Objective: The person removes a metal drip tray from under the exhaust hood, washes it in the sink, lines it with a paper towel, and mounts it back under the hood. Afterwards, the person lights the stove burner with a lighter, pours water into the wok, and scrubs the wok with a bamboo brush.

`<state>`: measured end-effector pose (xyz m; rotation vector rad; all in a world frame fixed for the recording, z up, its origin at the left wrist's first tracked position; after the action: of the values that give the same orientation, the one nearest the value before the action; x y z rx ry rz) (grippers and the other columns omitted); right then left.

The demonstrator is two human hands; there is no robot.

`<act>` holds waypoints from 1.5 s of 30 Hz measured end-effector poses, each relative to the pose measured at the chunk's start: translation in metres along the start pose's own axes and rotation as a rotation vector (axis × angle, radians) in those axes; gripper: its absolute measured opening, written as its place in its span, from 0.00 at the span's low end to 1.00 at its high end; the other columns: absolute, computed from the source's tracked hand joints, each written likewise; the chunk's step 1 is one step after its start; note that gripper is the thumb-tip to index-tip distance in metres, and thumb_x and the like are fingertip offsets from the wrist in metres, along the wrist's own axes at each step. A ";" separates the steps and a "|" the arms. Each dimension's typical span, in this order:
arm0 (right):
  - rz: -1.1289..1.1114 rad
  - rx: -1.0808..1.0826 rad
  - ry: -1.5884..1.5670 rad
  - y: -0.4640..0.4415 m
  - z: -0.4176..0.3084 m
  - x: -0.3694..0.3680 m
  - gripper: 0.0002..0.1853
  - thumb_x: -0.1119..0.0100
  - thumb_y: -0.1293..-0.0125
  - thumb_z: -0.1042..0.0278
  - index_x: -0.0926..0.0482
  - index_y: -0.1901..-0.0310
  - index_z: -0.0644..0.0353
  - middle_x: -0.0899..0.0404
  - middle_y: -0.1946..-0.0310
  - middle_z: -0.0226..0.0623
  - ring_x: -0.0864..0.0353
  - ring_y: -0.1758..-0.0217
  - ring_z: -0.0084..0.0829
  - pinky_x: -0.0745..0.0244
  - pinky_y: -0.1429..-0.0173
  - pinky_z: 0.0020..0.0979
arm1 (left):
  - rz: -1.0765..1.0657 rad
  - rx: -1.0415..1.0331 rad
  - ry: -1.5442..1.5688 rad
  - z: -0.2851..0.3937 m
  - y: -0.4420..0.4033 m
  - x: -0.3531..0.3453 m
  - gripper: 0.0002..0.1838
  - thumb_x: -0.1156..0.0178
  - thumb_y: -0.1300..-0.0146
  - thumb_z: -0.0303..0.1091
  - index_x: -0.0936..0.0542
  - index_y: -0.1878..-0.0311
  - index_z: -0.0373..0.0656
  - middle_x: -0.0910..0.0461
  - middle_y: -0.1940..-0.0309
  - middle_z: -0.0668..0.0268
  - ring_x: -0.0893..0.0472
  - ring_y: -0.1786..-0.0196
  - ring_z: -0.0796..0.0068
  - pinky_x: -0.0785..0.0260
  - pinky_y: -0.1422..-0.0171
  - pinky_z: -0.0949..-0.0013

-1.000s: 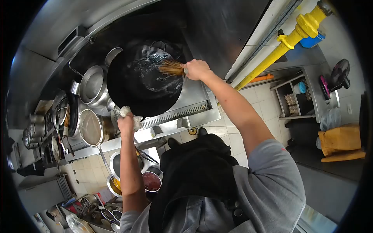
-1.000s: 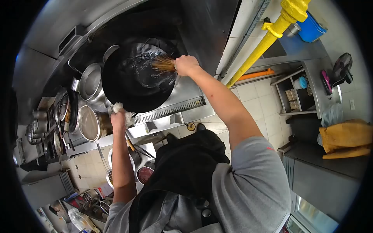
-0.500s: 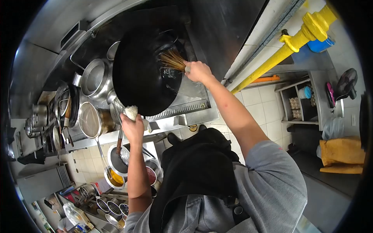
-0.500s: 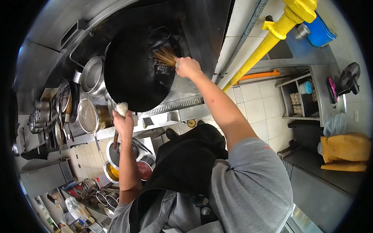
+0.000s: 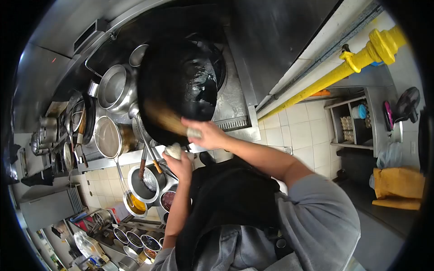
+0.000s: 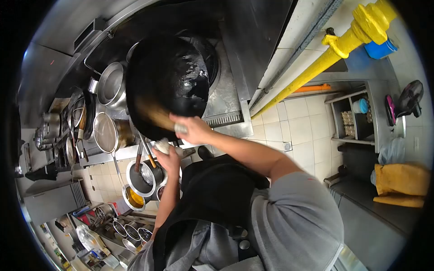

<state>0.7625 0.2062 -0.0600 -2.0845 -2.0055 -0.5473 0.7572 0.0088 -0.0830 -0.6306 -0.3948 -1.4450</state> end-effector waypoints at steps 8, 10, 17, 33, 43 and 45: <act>0.452 -0.201 1.128 -0.126 0.059 0.170 0.23 0.42 0.37 0.61 0.21 0.39 0.37 0.15 0.59 0.46 0.13 0.56 0.47 0.17 0.54 0.47 | -0.105 0.550 0.791 -0.053 -0.086 -0.042 0.21 0.43 0.41 0.25 0.29 0.44 0.30 0.21 0.55 0.56 0.17 0.59 0.67 0.21 0.57 0.62; 0.607 -0.246 0.846 -0.111 -0.013 0.182 0.26 0.38 0.38 0.58 0.23 0.36 0.35 0.15 0.53 0.44 0.15 0.50 0.48 0.19 0.45 0.45 | -0.112 0.597 0.868 -0.051 -0.100 -0.067 0.20 0.43 0.41 0.25 0.28 0.44 0.32 0.20 0.55 0.59 0.16 0.61 0.67 0.21 0.57 0.63; 0.843 -0.102 0.674 -0.004 -0.021 0.115 0.33 0.32 0.39 0.55 0.29 0.31 0.32 0.16 0.55 0.47 0.17 0.51 0.51 0.22 0.48 0.47 | -0.269 0.675 1.023 -0.079 -0.129 -0.144 0.18 0.42 0.37 0.27 0.26 0.44 0.34 0.20 0.54 0.59 0.18 0.57 0.66 0.23 0.53 0.61; 0.416 -0.400 1.118 0.069 0.125 -0.014 0.27 0.33 0.39 0.50 0.22 0.36 0.38 0.18 0.51 0.39 0.20 0.49 0.48 0.25 0.44 0.48 | -0.519 0.632 0.662 -0.121 -0.123 -0.127 0.38 0.35 0.36 0.53 0.28 0.37 0.27 0.22 0.42 0.43 0.22 0.38 0.53 0.32 0.33 0.59; -0.117 -0.265 -0.118 -0.068 0.056 -0.192 0.16 0.55 0.26 0.65 0.18 0.53 0.65 0.14 0.62 0.42 0.18 0.71 0.28 0.22 0.60 0.33 | -0.609 0.714 0.408 -0.212 -0.048 0.111 0.20 0.36 0.42 0.34 0.22 0.49 0.32 0.15 0.63 0.55 0.15 0.64 0.61 0.23 0.57 0.60; -0.341 -0.407 -0.058 -0.094 0.031 -0.245 0.15 0.50 0.27 0.63 0.19 0.50 0.66 0.14 0.64 0.35 0.18 0.69 0.25 0.22 0.65 0.30 | -0.746 0.753 0.519 -0.222 -0.051 0.102 0.18 0.37 0.43 0.35 0.21 0.52 0.33 0.16 0.62 0.58 0.16 0.65 0.67 0.23 0.59 0.63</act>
<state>0.6700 -0.0006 -0.1953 -1.9790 -2.4751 -1.0427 0.6906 -0.2090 -0.1859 0.5598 -0.7457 -1.9080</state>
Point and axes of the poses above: each hand's wrist, its own y-axis away from the middle knuckle, its own x-axis out of the back of the hand, z = x × y, the point moved 2 cm from there along -y, towards the middle knuckle
